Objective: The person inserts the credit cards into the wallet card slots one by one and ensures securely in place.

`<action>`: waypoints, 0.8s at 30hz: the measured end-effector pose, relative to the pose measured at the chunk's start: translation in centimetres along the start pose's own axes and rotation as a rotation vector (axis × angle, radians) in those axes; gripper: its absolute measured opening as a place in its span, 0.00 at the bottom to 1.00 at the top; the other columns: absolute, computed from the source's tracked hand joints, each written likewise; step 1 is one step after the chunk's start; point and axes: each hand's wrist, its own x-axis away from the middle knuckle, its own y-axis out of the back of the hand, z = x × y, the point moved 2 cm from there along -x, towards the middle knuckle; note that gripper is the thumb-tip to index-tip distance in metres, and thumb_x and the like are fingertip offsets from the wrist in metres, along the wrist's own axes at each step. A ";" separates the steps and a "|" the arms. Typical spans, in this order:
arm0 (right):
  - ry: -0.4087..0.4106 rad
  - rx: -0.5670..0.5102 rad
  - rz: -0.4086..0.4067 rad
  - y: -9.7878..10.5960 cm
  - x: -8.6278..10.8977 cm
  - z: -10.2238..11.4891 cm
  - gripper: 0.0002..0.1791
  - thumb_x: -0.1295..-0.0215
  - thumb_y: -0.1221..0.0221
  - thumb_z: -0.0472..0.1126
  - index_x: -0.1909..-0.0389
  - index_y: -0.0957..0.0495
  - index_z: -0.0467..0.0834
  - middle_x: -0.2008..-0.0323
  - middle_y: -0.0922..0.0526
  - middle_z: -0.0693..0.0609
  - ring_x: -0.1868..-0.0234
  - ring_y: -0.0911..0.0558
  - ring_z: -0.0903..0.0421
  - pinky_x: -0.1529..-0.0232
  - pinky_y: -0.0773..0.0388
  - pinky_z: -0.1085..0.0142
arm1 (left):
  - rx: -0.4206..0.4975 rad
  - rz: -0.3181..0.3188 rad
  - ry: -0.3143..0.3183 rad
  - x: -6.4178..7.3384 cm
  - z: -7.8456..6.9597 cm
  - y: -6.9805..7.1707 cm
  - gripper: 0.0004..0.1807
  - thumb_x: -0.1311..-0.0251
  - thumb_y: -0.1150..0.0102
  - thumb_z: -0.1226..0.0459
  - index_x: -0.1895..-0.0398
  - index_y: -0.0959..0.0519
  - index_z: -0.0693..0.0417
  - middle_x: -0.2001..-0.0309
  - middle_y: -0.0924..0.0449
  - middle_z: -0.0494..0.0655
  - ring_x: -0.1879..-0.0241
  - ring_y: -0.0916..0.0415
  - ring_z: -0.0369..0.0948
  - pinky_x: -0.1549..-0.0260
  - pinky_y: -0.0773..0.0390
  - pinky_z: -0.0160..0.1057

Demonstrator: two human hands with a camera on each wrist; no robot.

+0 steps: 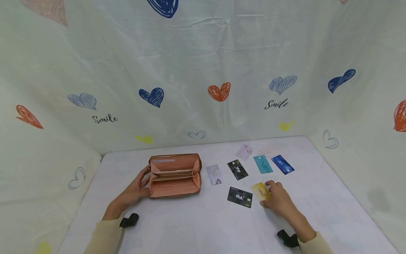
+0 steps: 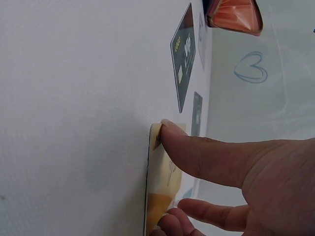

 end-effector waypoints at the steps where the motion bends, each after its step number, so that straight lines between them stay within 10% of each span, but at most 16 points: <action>1: -0.005 -0.004 0.007 0.0 -0.1 0.0 0.38 0.47 0.22 0.33 0.38 0.29 0.26 0.53 0.23 0.33 0.57 0.21 0.43 0.47 0.17 0.44 | 0.000 -0.002 0.001 0.0 0.1 0.0 0.60 0.38 0.32 0.76 0.13 0.64 0.54 0.16 0.71 0.65 0.19 0.68 0.69 0.47 0.23 0.28; 24: 0.115 -0.078 -0.013 3.3 -0.4 1.4 0.18 0.30 0.40 0.31 0.44 0.20 0.25 0.49 0.16 0.30 0.55 0.18 0.42 0.51 0.17 0.44 | 0.005 -0.016 0.017 -0.1 0.5 0.2 0.61 0.39 0.30 0.74 0.13 0.62 0.52 0.15 0.69 0.63 0.18 0.67 0.68 0.46 0.25 0.28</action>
